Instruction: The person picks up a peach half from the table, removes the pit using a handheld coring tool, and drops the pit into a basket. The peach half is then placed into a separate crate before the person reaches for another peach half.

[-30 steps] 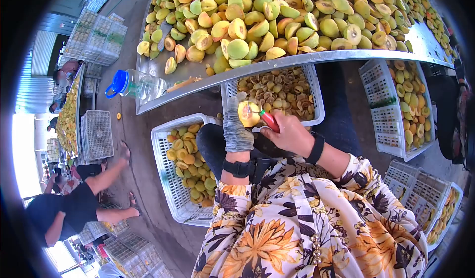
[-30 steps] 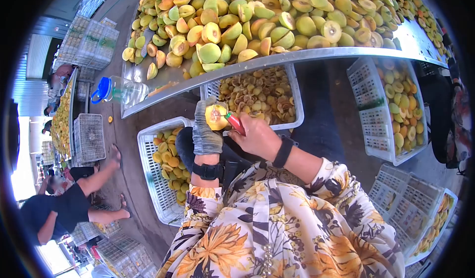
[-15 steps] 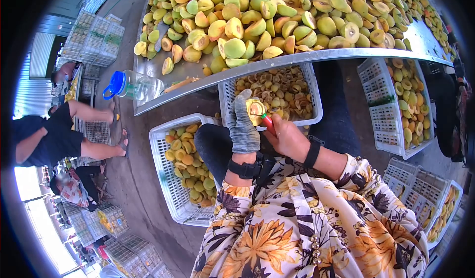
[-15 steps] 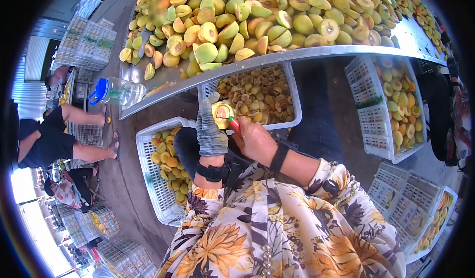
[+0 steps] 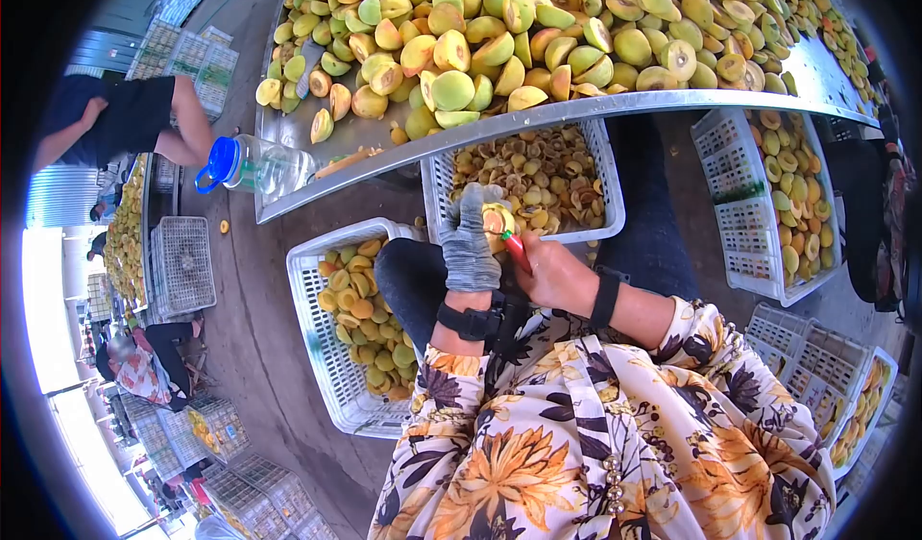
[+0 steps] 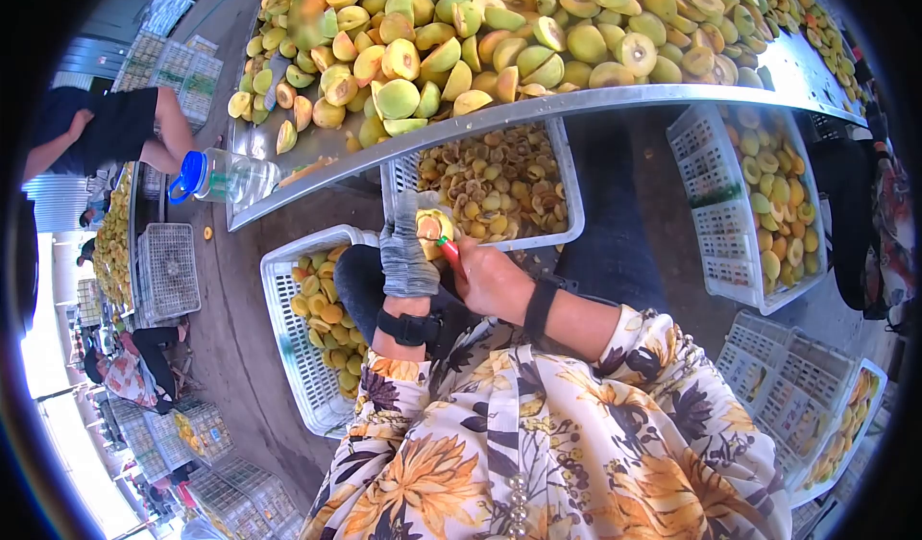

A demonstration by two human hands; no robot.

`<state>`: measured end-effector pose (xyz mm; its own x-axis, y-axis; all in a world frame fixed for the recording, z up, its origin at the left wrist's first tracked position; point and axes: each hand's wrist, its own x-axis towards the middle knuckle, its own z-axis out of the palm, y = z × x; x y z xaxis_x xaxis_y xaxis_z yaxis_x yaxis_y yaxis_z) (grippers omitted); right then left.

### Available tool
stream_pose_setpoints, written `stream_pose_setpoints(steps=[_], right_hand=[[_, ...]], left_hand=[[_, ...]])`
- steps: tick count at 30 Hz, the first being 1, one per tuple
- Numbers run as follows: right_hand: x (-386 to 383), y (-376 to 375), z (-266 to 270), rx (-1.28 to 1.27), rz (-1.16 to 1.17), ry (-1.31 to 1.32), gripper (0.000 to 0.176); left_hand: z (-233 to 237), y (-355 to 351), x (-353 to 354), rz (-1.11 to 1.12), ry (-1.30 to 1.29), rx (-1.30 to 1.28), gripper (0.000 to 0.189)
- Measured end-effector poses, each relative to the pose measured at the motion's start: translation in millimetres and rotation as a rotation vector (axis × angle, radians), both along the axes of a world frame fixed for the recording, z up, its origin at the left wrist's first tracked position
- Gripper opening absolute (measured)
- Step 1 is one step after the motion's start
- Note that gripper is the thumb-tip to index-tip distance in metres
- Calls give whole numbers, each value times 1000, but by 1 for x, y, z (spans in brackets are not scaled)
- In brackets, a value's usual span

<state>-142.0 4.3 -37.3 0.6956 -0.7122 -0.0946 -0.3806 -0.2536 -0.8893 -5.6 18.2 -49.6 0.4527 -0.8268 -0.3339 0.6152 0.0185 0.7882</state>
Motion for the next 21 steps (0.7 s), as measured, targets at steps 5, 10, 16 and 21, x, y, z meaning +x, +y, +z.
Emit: stream_pose_setpoints(steps=[5, 10, 16, 21], right_hand=[[-8, -2, 4, 62, 127, 50, 15], [-11, -5, 17, 231, 32, 9, 13], [4, -17, 18, 257, 61, -95, 10], [0, -11, 10, 318, 72, -29, 15]], left_hand=[[-7, 1, 23, -359, 261, -10, 14], [-9, -2, 23, -396, 92, -71, 29], [-16, -4, 34, -293, -1209, -539, 37], [-28, -5, 36, -468, -260, -143, 37]])
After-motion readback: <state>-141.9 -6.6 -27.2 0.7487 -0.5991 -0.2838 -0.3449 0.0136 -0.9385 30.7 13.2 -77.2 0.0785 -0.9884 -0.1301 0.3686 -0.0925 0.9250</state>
